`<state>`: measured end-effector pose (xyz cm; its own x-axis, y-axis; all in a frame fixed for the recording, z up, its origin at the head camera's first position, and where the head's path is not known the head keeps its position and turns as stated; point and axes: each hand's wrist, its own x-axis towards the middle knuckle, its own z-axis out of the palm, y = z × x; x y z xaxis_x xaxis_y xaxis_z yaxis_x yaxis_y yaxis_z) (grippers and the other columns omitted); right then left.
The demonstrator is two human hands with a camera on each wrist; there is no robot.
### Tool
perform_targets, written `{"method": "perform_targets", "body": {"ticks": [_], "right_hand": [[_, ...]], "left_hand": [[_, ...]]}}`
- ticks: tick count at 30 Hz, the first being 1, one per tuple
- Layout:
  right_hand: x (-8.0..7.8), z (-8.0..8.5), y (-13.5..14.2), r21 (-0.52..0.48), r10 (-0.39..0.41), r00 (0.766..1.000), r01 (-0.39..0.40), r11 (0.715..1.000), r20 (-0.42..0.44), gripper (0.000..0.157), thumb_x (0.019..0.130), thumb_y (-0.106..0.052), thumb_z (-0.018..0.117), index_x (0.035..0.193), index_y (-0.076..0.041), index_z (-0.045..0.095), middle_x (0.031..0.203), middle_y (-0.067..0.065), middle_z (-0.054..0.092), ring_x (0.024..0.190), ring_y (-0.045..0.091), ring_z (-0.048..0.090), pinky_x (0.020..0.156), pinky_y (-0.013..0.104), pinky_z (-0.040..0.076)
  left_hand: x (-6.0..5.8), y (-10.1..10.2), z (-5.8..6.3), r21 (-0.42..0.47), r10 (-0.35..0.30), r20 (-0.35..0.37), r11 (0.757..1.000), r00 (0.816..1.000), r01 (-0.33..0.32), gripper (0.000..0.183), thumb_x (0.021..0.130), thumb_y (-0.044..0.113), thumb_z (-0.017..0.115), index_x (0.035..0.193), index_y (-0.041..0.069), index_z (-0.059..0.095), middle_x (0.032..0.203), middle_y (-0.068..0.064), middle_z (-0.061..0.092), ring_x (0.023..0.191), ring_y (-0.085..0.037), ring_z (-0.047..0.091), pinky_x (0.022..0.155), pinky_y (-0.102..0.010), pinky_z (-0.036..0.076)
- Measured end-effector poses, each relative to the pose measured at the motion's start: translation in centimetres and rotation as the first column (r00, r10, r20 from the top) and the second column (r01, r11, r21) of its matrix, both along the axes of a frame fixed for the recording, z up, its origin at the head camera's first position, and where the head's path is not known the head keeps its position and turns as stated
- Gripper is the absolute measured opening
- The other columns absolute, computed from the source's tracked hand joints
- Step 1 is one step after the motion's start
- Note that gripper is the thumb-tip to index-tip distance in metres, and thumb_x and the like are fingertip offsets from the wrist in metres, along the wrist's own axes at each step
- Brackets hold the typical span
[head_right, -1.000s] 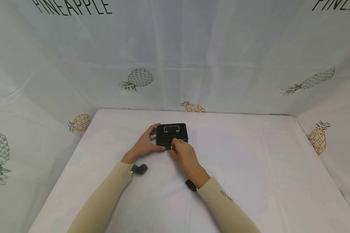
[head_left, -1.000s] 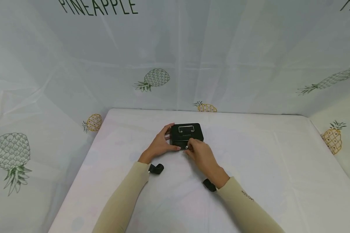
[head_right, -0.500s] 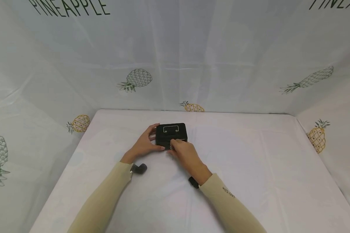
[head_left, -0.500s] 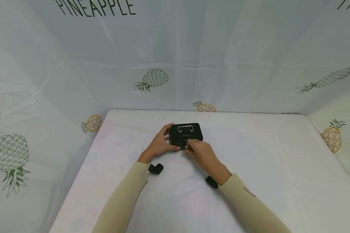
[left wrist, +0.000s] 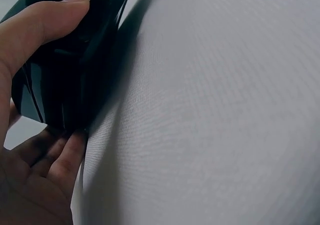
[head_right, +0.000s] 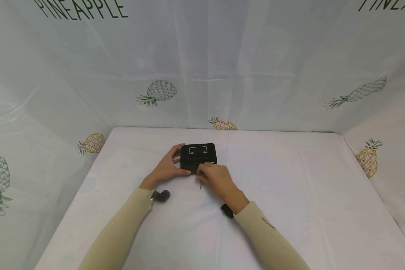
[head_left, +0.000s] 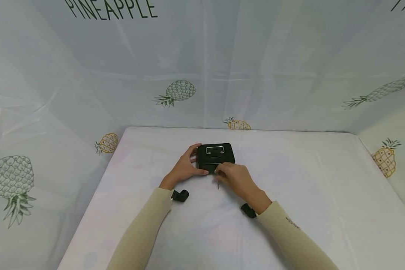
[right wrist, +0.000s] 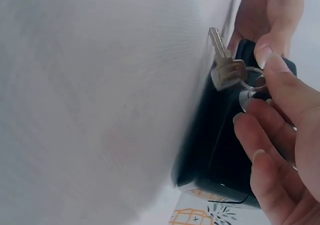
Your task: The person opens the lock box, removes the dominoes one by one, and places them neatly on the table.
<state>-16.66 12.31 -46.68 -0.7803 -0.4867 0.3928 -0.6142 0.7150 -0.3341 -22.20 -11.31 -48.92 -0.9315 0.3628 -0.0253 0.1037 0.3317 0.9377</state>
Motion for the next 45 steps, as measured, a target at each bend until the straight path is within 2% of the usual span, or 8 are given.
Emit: {"method": "perform_targets", "body": {"ticks": [11, 18, 25, 35, 38, 45], "right_hand": [[0.2, 0.1, -0.1, 0.015, 0.005, 0.994, -0.004, 1.0, -0.105, 0.025, 0.079, -0.022, 0.093, 0.092, -0.013, 0.073, 0.087, -0.003, 0.074, 0.069, 0.01, 0.067, 0.057, 0.032, 0.06], [0.4, -0.1, 0.0, 0.05, -0.001, 0.982, 0.011, 0.999, -0.187, 0.032, 0.076, -0.025, 0.094, 0.083, -0.013, 0.065, 0.078, -0.004, 0.067, 0.062, 0.012, 0.066, 0.046, 0.032, 0.054], [0.7, 0.0, 0.1, 0.055, -0.033, 0.988, 0.041, 0.998, -0.152, 0.027, 0.08, -0.025, 0.092, 0.082, -0.014, 0.068, 0.074, -0.005, 0.066, 0.061, 0.013, 0.064, 0.046, 0.032, 0.054], [1.2, 0.0, -0.1, 0.134, -0.054, 0.998, 0.06, 0.989, -0.044, 0.021, 0.088, -0.025, 0.087, 0.081, -0.014, 0.071, 0.071, -0.006, 0.064, 0.062, 0.011, 0.063, 0.049, 0.032, 0.054], [1.4, 0.0, 0.0, 0.131, -0.048, 0.998, 0.055, 0.99, -0.051, 0.018, 0.087, -0.024, 0.087, 0.083, -0.014, 0.073, 0.074, -0.005, 0.067, 0.065, 0.012, 0.067, 0.051, 0.033, 0.057], [1.7, 0.3, 0.9, 0.066, -0.029, 0.991, 0.038, 0.997, -0.13, 0.017, 0.085, -0.019, 0.091, 0.091, -0.013, 0.076, 0.082, -0.004, 0.071, 0.069, 0.012, 0.068, 0.054, 0.031, 0.059]], "left_hand": [[0.2, 0.0, 0.4, -0.017, 0.003, 0.017, 1.0, 1.0, -0.003, 0.111, 0.077, 0.009, 0.095, 0.167, 0.017, 0.031, 0.163, -0.016, 0.042, 0.146, -0.04, 0.049, 0.122, -0.053, 0.044], [0.1, 0.1, 0.5, -0.017, 0.005, 0.019, 1.0, 1.0, -0.004, 0.112, 0.076, 0.008, 0.096, 0.167, 0.016, 0.03, 0.162, -0.015, 0.044, 0.146, -0.039, 0.049, 0.122, -0.052, 0.044], [0.1, 0.0, 0.5, -0.027, -0.002, 0.008, 1.0, 1.0, 0.002, 0.112, 0.077, 0.008, 0.096, 0.167, 0.016, 0.03, 0.163, -0.017, 0.043, 0.146, -0.04, 0.048, 0.122, -0.053, 0.044], [0.2, -0.1, 0.5, -0.048, -0.021, -0.012, 0.999, 1.0, 0.02, 0.112, 0.077, 0.008, 0.095, 0.167, 0.014, 0.029, 0.163, -0.017, 0.042, 0.146, -0.042, 0.048, 0.122, -0.052, 0.044], [0.2, -0.2, 0.4, -0.045, -0.03, -0.022, 0.999, 0.999, 0.029, 0.113, 0.077, 0.006, 0.095, 0.167, 0.013, 0.028, 0.164, -0.017, 0.041, 0.147, -0.042, 0.048, 0.121, -0.051, 0.045], [0.2, -0.2, 0.2, -0.038, -0.04, -0.029, 0.999, 0.999, 0.039, 0.113, 0.075, 0.001, 0.095, 0.167, 0.015, 0.029, 0.165, -0.017, 0.039, 0.148, -0.042, 0.047, 0.121, -0.049, 0.046]]}}
